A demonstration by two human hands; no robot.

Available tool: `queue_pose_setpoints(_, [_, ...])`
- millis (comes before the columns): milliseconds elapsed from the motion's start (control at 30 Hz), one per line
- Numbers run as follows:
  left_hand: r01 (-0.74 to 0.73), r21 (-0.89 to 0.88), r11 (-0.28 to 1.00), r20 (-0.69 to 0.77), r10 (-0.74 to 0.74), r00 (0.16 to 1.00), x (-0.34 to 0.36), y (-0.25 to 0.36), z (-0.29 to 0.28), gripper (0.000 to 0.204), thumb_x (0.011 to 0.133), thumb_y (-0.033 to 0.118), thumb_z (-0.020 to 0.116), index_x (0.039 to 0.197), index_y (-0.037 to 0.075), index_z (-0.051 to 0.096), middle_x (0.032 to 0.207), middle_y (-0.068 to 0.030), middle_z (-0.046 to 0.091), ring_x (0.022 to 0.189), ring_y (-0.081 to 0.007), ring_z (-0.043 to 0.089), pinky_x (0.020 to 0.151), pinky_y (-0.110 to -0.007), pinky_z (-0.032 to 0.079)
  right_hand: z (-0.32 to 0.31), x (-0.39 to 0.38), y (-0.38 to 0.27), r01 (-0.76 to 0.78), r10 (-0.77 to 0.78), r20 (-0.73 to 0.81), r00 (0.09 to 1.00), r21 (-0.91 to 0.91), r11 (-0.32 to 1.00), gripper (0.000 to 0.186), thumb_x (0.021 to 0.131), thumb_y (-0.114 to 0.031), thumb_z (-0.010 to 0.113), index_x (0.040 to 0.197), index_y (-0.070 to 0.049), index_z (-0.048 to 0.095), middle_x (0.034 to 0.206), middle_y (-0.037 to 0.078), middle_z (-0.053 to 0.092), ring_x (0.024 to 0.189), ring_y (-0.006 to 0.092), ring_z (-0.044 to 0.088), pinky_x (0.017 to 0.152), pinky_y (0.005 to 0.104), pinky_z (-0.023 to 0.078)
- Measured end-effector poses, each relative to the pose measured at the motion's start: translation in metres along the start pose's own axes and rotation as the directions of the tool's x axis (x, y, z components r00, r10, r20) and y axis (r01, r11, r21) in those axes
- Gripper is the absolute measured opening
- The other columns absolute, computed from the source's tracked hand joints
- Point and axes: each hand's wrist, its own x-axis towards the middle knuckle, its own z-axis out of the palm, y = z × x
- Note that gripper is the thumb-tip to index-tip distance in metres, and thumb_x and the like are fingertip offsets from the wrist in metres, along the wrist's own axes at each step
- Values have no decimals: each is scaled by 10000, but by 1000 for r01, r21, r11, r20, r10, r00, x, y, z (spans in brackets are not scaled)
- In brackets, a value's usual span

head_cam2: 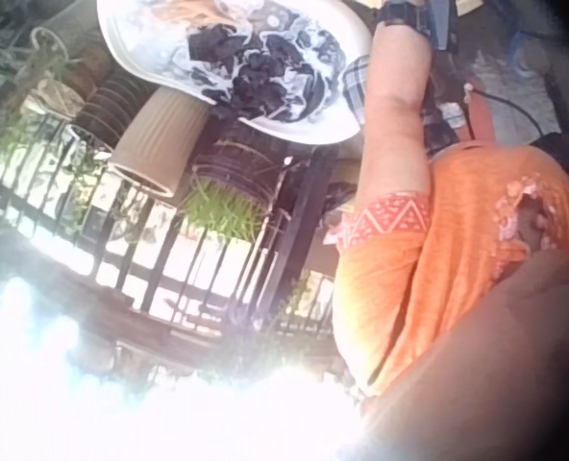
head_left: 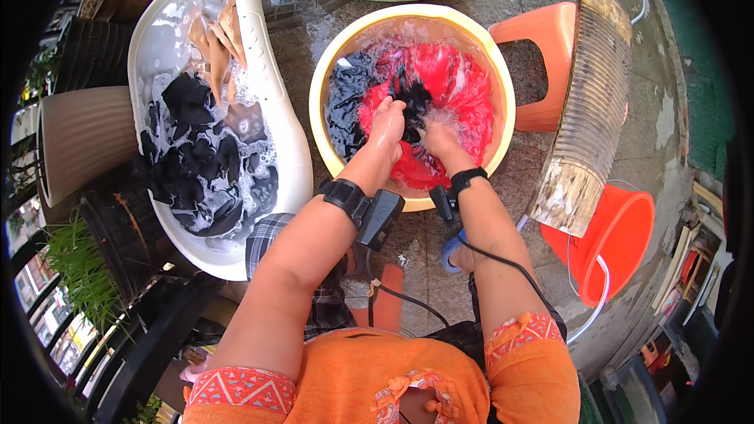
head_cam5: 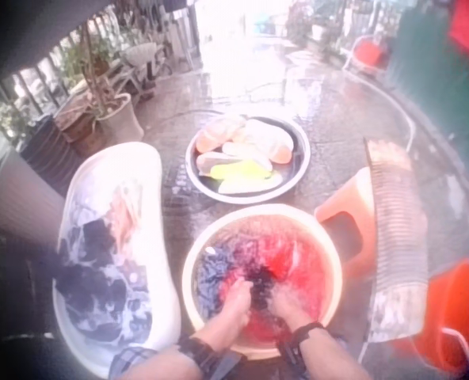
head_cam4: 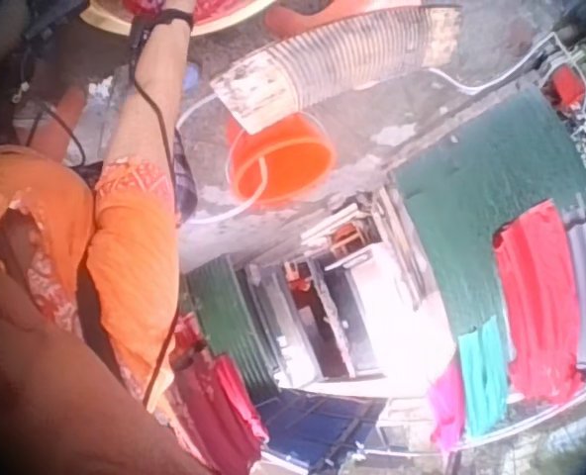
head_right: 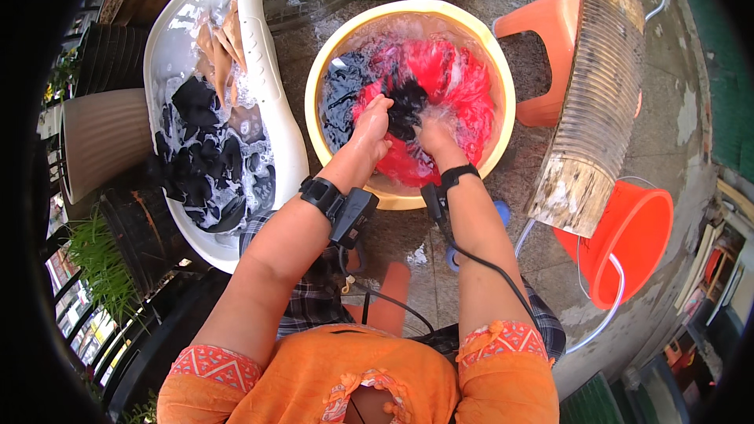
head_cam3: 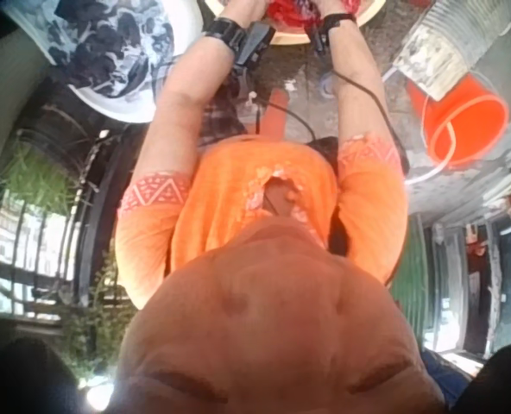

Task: The person washes clothes by hand in two basins, transferring items between them and rinsing with water from a red bucket. They scrub and wring dark and red garments, then place the rinsed items into a separate basin.

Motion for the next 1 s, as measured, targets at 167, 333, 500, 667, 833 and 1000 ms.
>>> queue_pose_setpoints(167, [-53,35,998,11,53,999,6,-2,6,704,816,358,518,1422,222,187,1458,-99,236,1328,-330,192,969,-652,151,-57,14,-21,-317,366,-68,928,369,874,550,834,-492,473,907,33,622,870,282,607,841,440,584,765,477,451])
queue_pose_setpoints(333, [257,-455,853,208,-179,962,7,5,15,756,757,683,471,1216,96,343,1117,-184,453,999,-320,474,829,-465,434,-142,-65,-98,186,136,-289,948,846,500,328,908,-269,520,940,42,616,846,74,624,752,128,565,716,282,452])
queue_pose_setpoints(500, [364,-702,612,607,246,755,-5,8,12,546,810,624,460,873,93,571,747,-96,607,709,-247,584,663,-352,482,-133,-70,-127,386,58,-525,849,692,610,271,883,-114,543,1104,43,534,1007,63,592,905,143,549,834,283,427])
queue_pose_setpoints(667, [-82,-588,805,110,180,977,-24,12,24,269,860,371,561,854,103,585,797,-55,609,713,-170,568,643,-305,445,-95,-19,-89,327,289,-499,817,814,480,165,856,-135,598,938,8,584,832,81,622,754,168,566,732,301,456])
queue_pose_setpoints(833, [-410,-128,903,-117,397,911,-20,19,15,392,834,309,578,1006,-43,563,982,-132,603,850,-181,558,743,-337,440,-100,16,-41,265,74,-693,717,370,890,184,804,-128,613,934,-1,580,946,168,581,948,337,552,818,370,427])
queue_pose_setpoints(1000, [-68,-176,982,-67,56,996,-4,11,1,626,825,237,586,1328,8,293,1218,-189,476,1069,-272,490,870,-374,427,-61,-11,-28,44,-25,-481,876,28,999,508,736,-148,647,1210,-160,466,1321,170,378,1298,341,263,975,565,282])
